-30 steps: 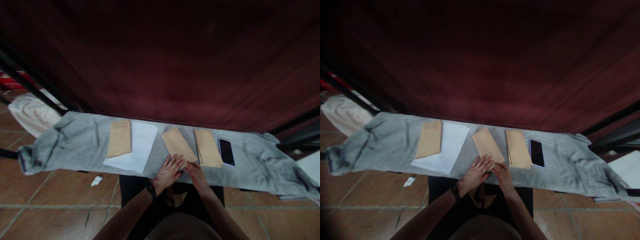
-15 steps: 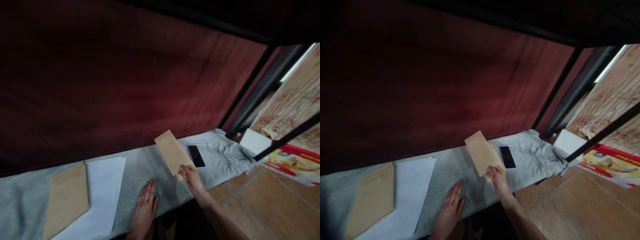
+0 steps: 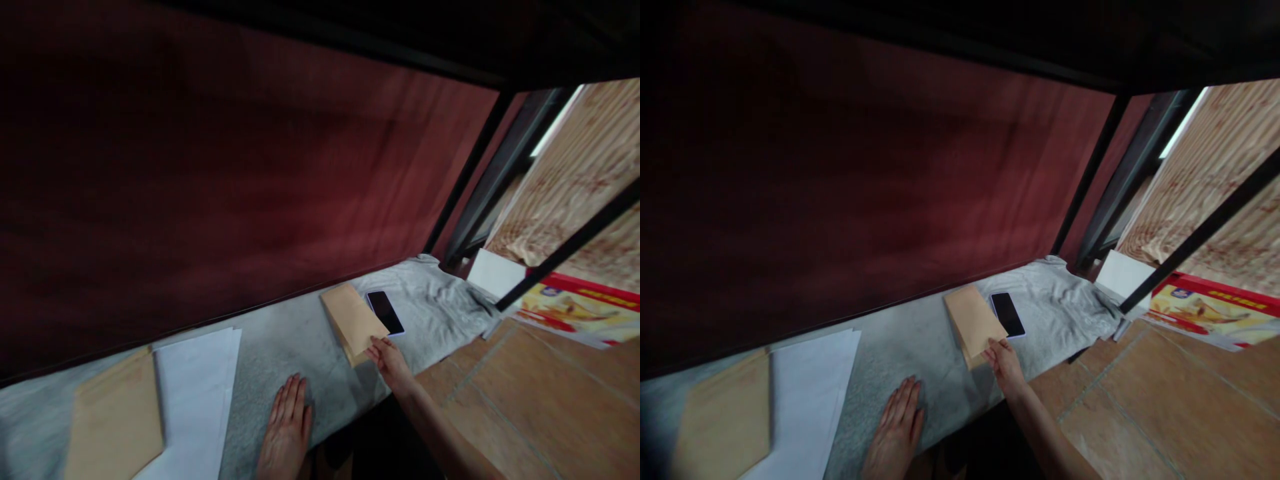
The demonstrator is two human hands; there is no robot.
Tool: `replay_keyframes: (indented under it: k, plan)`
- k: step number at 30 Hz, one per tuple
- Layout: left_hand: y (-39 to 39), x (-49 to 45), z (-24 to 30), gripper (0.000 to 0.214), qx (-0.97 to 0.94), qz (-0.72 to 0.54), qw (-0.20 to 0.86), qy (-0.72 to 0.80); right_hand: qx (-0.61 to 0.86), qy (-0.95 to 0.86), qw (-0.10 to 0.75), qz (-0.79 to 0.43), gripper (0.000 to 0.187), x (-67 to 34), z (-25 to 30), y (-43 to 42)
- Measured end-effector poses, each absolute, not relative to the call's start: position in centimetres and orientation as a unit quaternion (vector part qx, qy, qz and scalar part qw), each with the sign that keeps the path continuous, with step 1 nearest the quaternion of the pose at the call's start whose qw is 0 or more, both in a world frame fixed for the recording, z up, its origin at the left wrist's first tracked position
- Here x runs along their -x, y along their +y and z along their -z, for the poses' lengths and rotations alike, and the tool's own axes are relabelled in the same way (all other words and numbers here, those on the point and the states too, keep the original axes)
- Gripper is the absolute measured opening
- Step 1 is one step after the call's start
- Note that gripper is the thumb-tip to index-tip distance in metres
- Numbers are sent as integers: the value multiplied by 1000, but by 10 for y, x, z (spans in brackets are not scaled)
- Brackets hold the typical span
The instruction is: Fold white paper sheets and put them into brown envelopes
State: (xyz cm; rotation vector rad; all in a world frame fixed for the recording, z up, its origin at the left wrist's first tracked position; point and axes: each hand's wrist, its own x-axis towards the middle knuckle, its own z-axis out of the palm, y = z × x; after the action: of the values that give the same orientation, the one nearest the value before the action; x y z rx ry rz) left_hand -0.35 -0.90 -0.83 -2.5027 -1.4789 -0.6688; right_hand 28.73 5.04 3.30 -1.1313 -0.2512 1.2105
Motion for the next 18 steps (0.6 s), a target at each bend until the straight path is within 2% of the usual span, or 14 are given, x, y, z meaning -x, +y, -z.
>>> replay_keyframes:
  k: [9, 18]
  plan:
    - [-9, 3, 8, 55, 838, 213, 86, -495, 512, -122, 644, -555, 32, -290, -24, 41]
    - [-10, 2, 10, 50, 836, 201, 92, -501, 568, -146, 550, -595, 29, -298, -24, 36]
